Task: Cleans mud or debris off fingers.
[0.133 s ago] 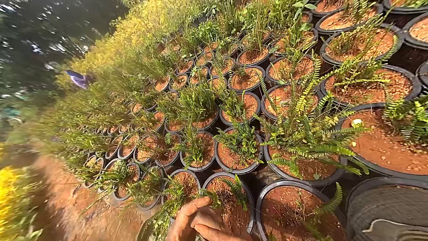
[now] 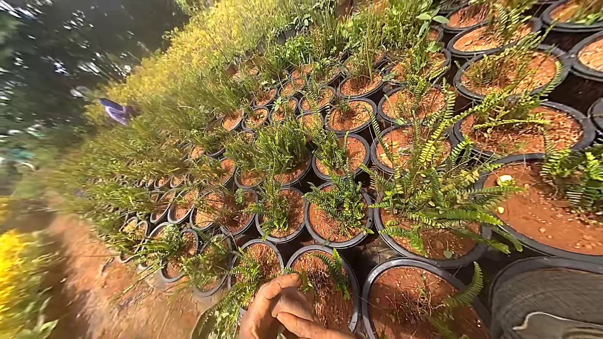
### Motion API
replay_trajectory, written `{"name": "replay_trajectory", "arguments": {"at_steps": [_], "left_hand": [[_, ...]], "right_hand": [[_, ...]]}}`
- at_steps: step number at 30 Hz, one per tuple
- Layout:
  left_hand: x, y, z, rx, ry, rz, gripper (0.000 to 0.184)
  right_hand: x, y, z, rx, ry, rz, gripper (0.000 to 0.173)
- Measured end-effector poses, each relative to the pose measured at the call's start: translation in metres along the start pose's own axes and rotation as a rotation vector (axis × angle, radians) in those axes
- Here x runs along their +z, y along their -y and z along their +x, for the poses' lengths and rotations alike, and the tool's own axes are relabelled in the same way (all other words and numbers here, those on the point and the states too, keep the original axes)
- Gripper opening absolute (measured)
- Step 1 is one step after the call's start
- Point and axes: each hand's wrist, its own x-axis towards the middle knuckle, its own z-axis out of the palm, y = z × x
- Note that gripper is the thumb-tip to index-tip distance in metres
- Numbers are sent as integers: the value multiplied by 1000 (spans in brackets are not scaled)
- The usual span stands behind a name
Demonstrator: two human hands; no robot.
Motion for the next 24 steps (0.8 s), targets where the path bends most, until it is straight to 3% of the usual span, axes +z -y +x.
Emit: {"name": "replay_trajectory", "arguments": {"at_steps": [4, 6, 9, 11, 12, 14, 17, 21, 24], "left_hand": [[-1, 1, 11, -13, -46, -46, 75], [-6, -3, 27, -60, -61, -23, 86], [-20, -17, 65, -216, -45, 56, 104], [-30, -33, 95, -180, -64, 122, 109], [-33, -45, 111, -116, -125, 98, 102], [-32, -78, 137, 75, -217, -54, 75], [-17, -114, 153, 315, -191, -313, 41], [22, -102, 142, 210, -54, -408, 29], [41, -83, 132, 177, 61, -396, 32]], "right_hand": [[-12, -15, 10, -48, 35, -473, 35], [-29, -37, 10, -99, -42, -420, 32], [-84, -81, 5, -347, -334, -155, 18], [-134, -95, -6, -392, -492, 100, 17], [-158, -98, -12, -396, -634, 343, 17], [-205, -96, -23, -405, -892, 920, 28], [-255, -81, -34, -494, -1135, 1690, 54], [-248, -65, -48, -375, -1395, 2157, 71], [-232, -66, -51, -167, -1441, 2333, 78]]}}
